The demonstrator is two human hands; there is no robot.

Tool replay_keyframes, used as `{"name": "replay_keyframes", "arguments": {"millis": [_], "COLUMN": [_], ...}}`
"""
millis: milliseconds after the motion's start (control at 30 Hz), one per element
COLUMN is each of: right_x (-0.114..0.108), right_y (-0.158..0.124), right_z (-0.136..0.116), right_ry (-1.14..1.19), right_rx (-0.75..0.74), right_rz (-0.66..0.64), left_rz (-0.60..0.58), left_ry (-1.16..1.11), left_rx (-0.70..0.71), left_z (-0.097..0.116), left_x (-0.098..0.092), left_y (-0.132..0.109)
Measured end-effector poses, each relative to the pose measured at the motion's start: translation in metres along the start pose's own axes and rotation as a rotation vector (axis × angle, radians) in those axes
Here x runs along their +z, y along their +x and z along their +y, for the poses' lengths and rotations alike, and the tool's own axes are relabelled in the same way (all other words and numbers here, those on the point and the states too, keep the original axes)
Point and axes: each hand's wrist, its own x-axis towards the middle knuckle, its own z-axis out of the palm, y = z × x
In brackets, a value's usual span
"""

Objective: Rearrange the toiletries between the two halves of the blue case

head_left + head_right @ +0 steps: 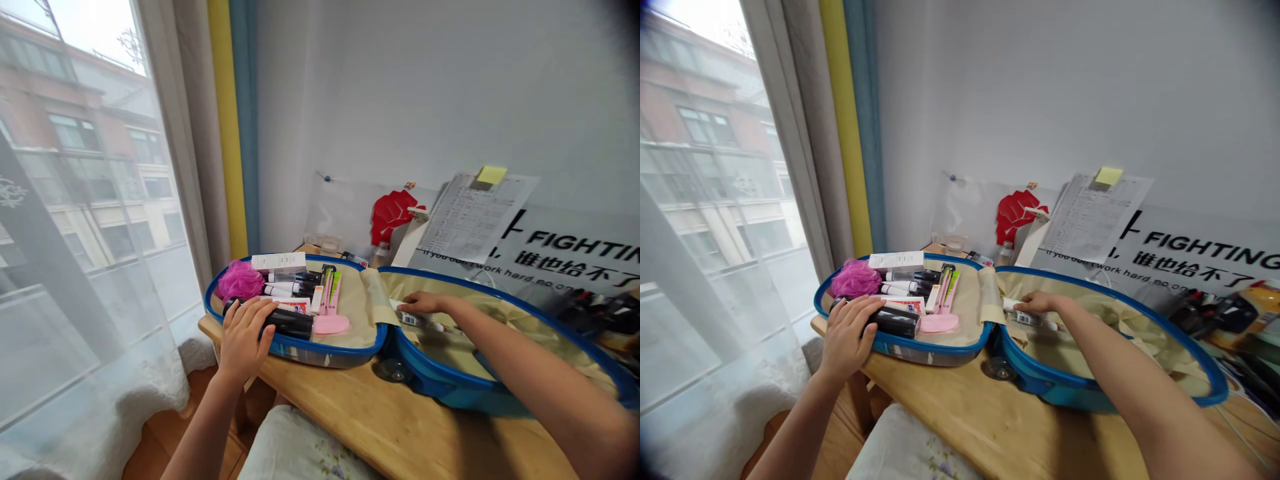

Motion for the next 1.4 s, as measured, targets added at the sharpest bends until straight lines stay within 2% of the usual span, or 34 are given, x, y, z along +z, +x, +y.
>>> {"name": "replay_keyframes", "arguments": {"millis": [133,367,600,733,833,967,1067,1133,1267,1400], "right_x": [0.0,-0.006,-0.027,-0.047,-0.06,-0.061,-0.046,-0.031,-0.004,0.007], "right_y": [0.0,-0.008,-0.036,-0.054,-0.061,-0.063,-0.059,-0.052,-0.033,-0.018], "right_z": [0.005,0.005,0.004,-0.003,-0.037,-0.122,-0.186,-0.219,-0.257,-0.268], "right_ry": [0.028,0.11,0.266,0.37,0.44,0.465,0.412,0.401,0.4,0.413], "right_rx": [0.006,0.021,0.005,0.005,-0.06,-0.272,-0.457,-0.502,-0.541,-0.601], "right_rz": [-0.056,-0.01,0.063,0.169,0.241,0.226,0.052,-0.022,-0.096,-0.112], "left_rz": [0.0,0.014,0.017,0.026,0.034,0.034,0.022,0.02,0.02,0.027], "left_ry": [0.006,-0.001,-0.017,-0.022,-0.021,-0.018,-0.024,-0.031,-0.037,-0.031], "left_rx": [-0.002,-0.005,-0.009,-0.001,0.003,-0.011,-0.024,-0.027,-0.028,-0.019], "left_z": [0.0,0.001,0.002,0.002,0.002,0.003,0.003,0.003,0.002,0.002], "left_x": [0.0,0.001,0.0,0.001,0.0,0.0,0.0,0.001,0.001,0.002], "left_y": [0.003,0.003,0.002,0.002,0.003,0.003,0.002,0.001,0.001,0.001]}}
